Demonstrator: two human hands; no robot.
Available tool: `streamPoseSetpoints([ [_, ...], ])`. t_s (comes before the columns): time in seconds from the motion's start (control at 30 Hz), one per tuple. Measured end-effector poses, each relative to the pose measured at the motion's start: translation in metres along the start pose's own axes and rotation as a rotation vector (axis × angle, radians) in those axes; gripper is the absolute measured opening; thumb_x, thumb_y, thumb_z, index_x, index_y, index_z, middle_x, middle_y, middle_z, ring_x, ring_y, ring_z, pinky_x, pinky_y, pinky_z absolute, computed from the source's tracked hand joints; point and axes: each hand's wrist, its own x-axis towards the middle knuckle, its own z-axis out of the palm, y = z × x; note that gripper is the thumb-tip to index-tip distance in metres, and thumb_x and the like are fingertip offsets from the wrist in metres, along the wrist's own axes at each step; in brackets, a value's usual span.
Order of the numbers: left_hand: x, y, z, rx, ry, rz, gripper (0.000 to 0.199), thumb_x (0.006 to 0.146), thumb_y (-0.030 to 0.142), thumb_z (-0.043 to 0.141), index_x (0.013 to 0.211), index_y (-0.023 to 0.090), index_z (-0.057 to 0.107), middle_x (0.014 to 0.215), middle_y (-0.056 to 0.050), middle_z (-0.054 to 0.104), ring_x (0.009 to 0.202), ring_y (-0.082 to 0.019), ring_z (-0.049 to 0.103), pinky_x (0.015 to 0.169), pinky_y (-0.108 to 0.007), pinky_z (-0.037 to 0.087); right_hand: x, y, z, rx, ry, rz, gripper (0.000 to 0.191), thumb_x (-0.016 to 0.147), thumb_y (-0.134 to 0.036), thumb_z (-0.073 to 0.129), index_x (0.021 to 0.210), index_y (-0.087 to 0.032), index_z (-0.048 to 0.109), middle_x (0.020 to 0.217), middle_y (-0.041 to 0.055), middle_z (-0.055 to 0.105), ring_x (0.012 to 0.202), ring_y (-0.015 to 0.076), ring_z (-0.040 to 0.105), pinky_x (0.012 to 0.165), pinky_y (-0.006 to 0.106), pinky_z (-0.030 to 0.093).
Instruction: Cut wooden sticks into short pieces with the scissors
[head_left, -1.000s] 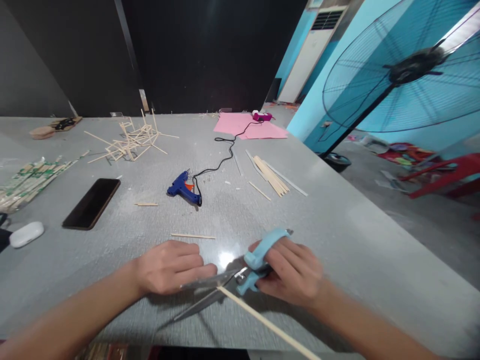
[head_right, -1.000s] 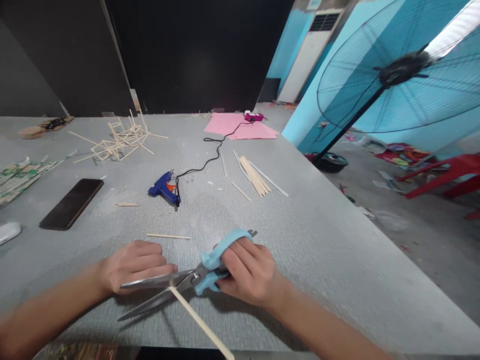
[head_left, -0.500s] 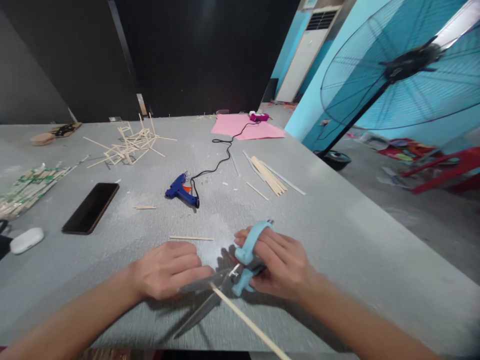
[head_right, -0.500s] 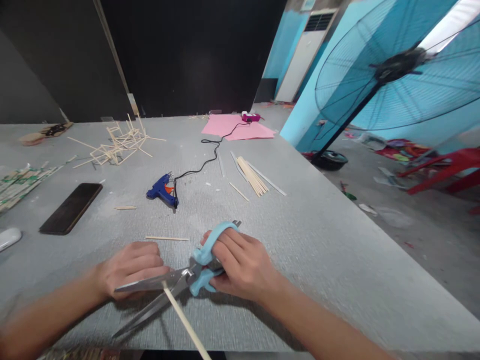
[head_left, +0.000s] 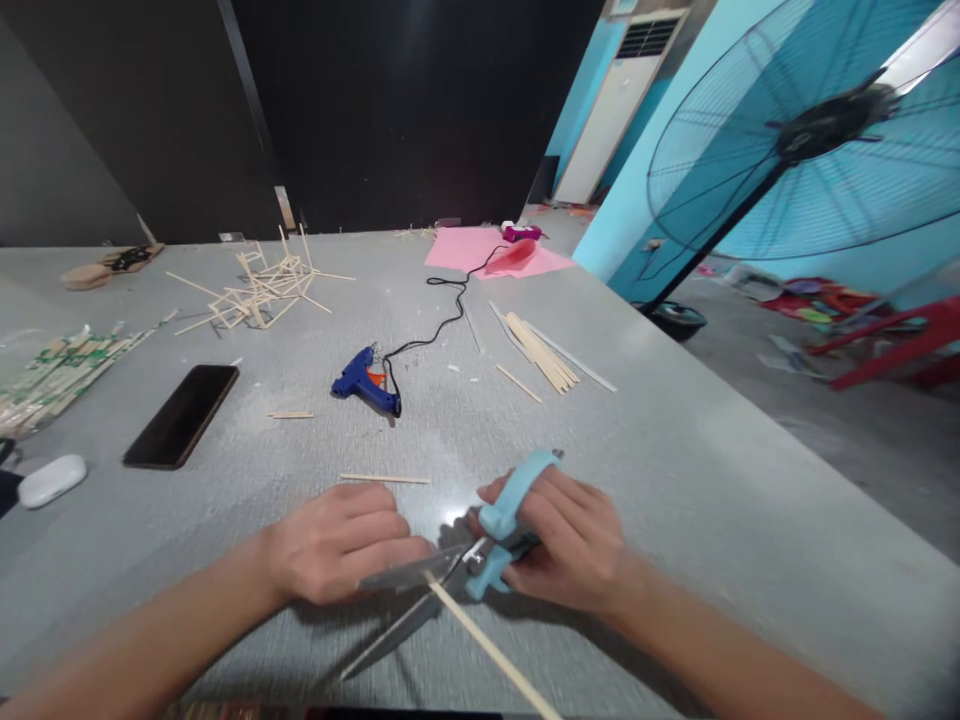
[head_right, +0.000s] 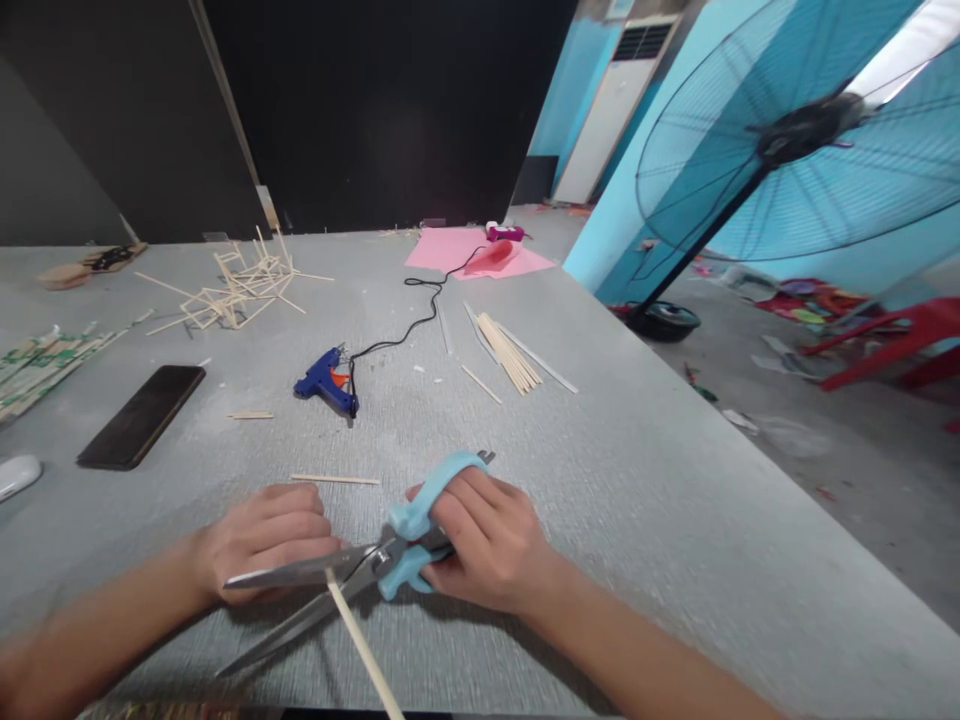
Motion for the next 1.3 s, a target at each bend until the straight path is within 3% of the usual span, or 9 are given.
streamPoseSetpoints([
  [0.2,0.0005,-0.0003,-0.0015,0.001,0.011,0.04,0.023,0.105,0.011,0.04,0.115,0.007,0.061,0.072,-0.006,0.066,0.062,-0.018,0.056,0.056,-0.031,0.047,-0.0014,-0.0016,-0.0012,-0.056,0.036,-0.019,0.013,0.091,-0.017,0.067,0.104,-0.015,0.066,0.078,0.0052,0.074,0.069,0.0202,0.067,0.058,0.033,0.052],
  [0.4,0.0019,0.0011,0.0001,-0.021,0.043,0.039,0.033,0.108,0.015,0.029,0.111,0.008,0.061,0.065,-0.002,0.058,0.054,-0.017,0.05,0.049,-0.032,0.041,-0.0093,-0.0006,0.0001,-0.099,0.04,-0.001,0.015,0.091,-0.019,0.071,0.105,-0.017,0.067,0.083,0.005,0.076,0.074,0.021,0.069,0.064,0.035,0.055],
  [0.53,0.0004,0.0028,-0.0004,-0.002,0.027,0.002,0.03,0.105,0.013,0.032,0.112,0.01,0.061,0.061,0.0,0.053,0.052,-0.017,0.048,0.047,-0.032,0.037,-0.006,-0.0004,0.0006,-0.095,0.037,-0.016,0.016,0.09,-0.018,0.071,0.104,-0.014,0.066,0.082,0.0061,0.075,0.074,0.021,0.067,0.065,0.034,0.055],
  [0.97,0.0025,-0.0004,-0.0018,0.0,0.01,0.012,0.029,0.105,0.014,0.033,0.11,0.011,0.061,0.062,0.002,0.053,0.052,-0.015,0.047,0.05,-0.03,0.038,-0.0034,0.0001,-0.0013,-0.003,-0.061,0.024,0.013,0.087,-0.015,0.068,0.1,-0.017,0.064,0.077,0.0046,0.069,0.071,0.0206,0.066,0.06,0.032,0.049],
  [1.13,0.0032,-0.0005,-0.0011,-0.032,0.005,0.017,0.037,0.106,0.015,0.026,0.107,0.01,0.062,0.061,0.0,0.052,0.052,-0.017,0.045,0.048,-0.032,0.036,-0.0021,0.0002,-0.002,0.0,-0.063,0.016,0.015,0.088,-0.013,0.067,0.101,-0.018,0.064,0.079,0.0047,0.072,0.072,0.0206,0.067,0.061,0.032,0.051],
  [1.3,0.0039,-0.0014,0.0,-0.031,0.008,0.037,0.03,0.105,0.013,0.032,0.103,0.012,0.062,0.06,0.001,0.051,0.052,-0.017,0.046,0.048,-0.032,0.037,-0.0021,-0.0002,-0.0016,0.016,-0.042,-0.001,0.017,0.086,-0.01,0.069,0.099,-0.018,0.063,0.077,0.0039,0.071,0.07,0.0203,0.066,0.058,0.031,0.05],
])
